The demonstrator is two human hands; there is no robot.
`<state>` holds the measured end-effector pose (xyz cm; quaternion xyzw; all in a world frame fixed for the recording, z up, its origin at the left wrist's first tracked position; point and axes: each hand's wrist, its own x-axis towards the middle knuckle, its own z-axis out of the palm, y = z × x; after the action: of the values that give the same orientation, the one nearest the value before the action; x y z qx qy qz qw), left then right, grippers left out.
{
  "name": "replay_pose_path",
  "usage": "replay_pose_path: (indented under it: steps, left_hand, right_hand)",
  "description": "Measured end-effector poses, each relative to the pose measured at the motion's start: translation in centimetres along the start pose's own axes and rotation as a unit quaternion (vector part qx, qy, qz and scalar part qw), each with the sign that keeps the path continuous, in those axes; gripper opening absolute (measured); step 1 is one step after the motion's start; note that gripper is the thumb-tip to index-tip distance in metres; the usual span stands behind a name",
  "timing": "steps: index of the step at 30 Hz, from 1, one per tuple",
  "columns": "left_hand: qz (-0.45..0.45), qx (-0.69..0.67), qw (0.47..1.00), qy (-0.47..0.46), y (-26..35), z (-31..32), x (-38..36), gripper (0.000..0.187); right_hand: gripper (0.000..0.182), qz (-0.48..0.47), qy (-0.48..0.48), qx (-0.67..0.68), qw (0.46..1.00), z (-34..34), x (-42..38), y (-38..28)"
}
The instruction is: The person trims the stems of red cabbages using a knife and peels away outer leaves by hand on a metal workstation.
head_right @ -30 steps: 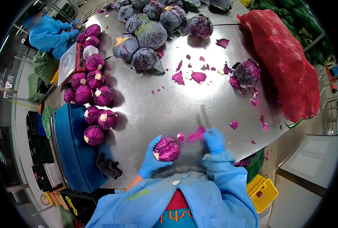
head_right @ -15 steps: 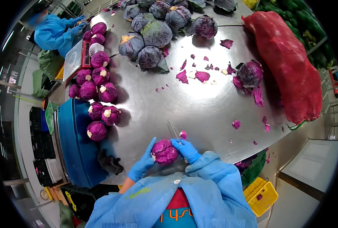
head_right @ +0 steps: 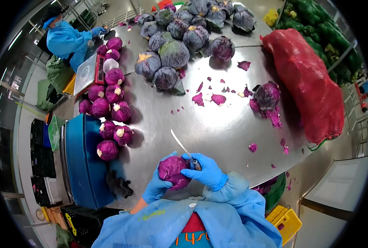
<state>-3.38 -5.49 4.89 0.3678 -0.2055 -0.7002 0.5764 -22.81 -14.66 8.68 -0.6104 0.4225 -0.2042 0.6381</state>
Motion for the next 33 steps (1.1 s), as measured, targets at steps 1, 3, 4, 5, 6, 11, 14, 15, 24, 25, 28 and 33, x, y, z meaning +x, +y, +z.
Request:
replay_pose_path:
  steps: [1,3,4,5,6,11,14,15,24,25,28,33]
  left_hand:
    - [0.011,0.026,1.0,-0.011,0.8,0.8,0.2,0.109]
    - [0.021,0.077,0.997,-0.001,1.6,1.8,0.3,0.107]
    - [0.026,0.091,0.995,0.016,1.7,2.1,0.2,0.106]
    - [0.046,0.116,0.992,-0.004,1.2,1.2,0.5,0.106]
    - [0.061,0.128,0.99,-0.014,1.7,1.8,0.6,0.106]
    - [0.024,0.142,0.989,-0.04,3.5,4.4,0.4,0.088]
    - [0.046,0.158,0.984,-0.062,1.6,1.1,1.4,0.087]
    - [0.051,0.165,0.982,-0.074,2.2,2.2,1.0,0.078]
    - [-0.035,0.151,0.975,-0.161,2.2,3.7,0.7,0.096]
    - [-0.056,0.12,0.98,-0.146,2.3,4.3,0.8,0.094]
    - [-0.095,0.023,0.992,-0.083,1.8,3.7,0.8,0.092]
    - [-0.077,0.013,0.994,-0.073,1.3,2.2,1.0,0.091]
  right_hand:
    - [0.046,-0.028,0.008,0.014,0.999,0.0,-0.1,-0.1]
    - [0.047,-0.089,0.048,0.027,0.995,-0.4,-0.6,-0.2]
    - [0.046,-0.04,0.03,0.033,0.998,-0.6,-0.9,-1.4]
    - [0.045,-0.041,0.03,0.047,0.998,-0.5,-1.0,-1.0]
    - [0.044,-0.046,0.023,0.08,0.995,-0.5,-1.2,-0.9]
    - [0.037,-0.156,0.07,-0.069,0.983,-1.4,-1.2,1.3]
    - [0.029,-0.232,0.107,-0.268,0.929,-2.0,-1.6,1.0]
    - [0.028,-0.248,0.107,-0.296,0.916,-2.5,-1.9,0.5]
    - [0.036,-0.159,0.37,-0.36,0.842,-12.2,4.9,8.6]
    - [0.036,-0.111,0.385,-0.31,0.862,-11.6,3.3,5.1]
    - [0.027,-0.12,0.229,-0.088,0.962,-8.0,0.6,1.4]
    - [0.031,-0.183,0.051,-0.029,0.981,-4.8,-1.7,-2.3]
